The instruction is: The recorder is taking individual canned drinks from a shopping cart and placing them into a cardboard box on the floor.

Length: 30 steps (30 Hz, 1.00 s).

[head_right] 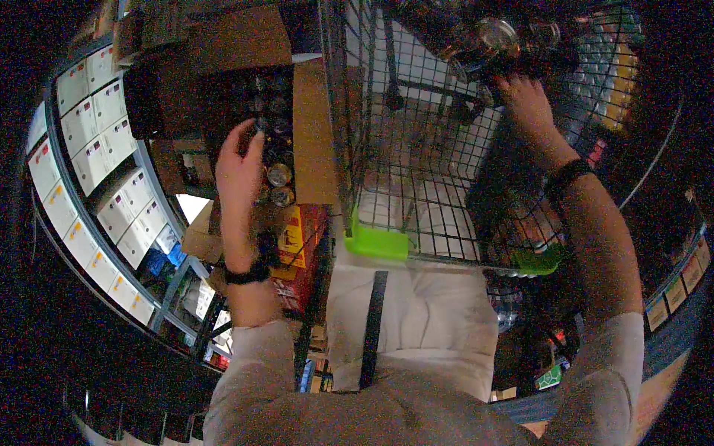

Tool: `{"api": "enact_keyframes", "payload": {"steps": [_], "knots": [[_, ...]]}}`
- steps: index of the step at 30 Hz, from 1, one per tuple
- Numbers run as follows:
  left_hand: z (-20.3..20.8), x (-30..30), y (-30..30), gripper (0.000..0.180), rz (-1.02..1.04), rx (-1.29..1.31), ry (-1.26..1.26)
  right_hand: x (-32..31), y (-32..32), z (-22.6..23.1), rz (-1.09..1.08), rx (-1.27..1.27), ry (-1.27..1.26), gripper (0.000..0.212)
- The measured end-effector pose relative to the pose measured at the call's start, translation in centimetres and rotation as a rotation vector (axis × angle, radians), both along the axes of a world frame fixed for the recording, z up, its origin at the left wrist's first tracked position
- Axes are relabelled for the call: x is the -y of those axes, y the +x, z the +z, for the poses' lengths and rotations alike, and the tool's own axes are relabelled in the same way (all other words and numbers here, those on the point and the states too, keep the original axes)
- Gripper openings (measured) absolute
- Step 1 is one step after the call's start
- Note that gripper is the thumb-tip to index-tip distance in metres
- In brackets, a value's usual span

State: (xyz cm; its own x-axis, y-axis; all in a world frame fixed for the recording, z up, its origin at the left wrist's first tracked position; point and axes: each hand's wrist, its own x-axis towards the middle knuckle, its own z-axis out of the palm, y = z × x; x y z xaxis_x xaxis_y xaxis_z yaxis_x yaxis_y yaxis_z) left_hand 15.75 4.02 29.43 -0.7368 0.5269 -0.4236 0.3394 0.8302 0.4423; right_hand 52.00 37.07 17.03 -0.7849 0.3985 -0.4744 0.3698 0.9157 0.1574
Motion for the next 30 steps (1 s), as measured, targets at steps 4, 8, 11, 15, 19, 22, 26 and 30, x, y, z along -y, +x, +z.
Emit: {"api": "enact_keyframes", "payload": {"steps": [4,8,11,15,19,22,26,30], "knots": [[3.7,-1.0,4.4,0.034,0.139,0.245,0.213,-0.3,-1.6,-1.0,-0.064,0.057,-0.027,0.060],[5.6,-0.6,6.4,0.031,-0.002,0.334,0.302,0.0,-3.1,1.5,-0.099,0.080,-0.137,0.049],[7.0,-0.2,6.8,0.031,0.063,0.400,0.310,0.2,-3.0,1.5,-0.009,0.128,-0.115,0.045],[6.7,0.2,7.1,0.031,0.124,0.522,0.353,1.2,1.9,-2.4,0.236,0.072,-0.042,0.042],[7.5,0.2,6.5,0.030,0.075,0.458,0.344,1.8,-0.9,0.4,0.019,0.048,-0.257,0.051],[8.1,-0.2,6.6,0.031,0.083,0.491,0.375,2.1,-2.9,5.1,-0.195,-0.115,-0.502,0.065],[9.0,-0.9,6.9,0.046,-0.057,0.438,0.486,5.9,-7.2,15.4,-0.556,-0.399,-0.842,0.076],[10.3,-3.6,7.5,0.072,-0.326,0.273,0.671,11.6,-10.4,22.8,-0.799,-0.899,-0.992,0.082]]}}
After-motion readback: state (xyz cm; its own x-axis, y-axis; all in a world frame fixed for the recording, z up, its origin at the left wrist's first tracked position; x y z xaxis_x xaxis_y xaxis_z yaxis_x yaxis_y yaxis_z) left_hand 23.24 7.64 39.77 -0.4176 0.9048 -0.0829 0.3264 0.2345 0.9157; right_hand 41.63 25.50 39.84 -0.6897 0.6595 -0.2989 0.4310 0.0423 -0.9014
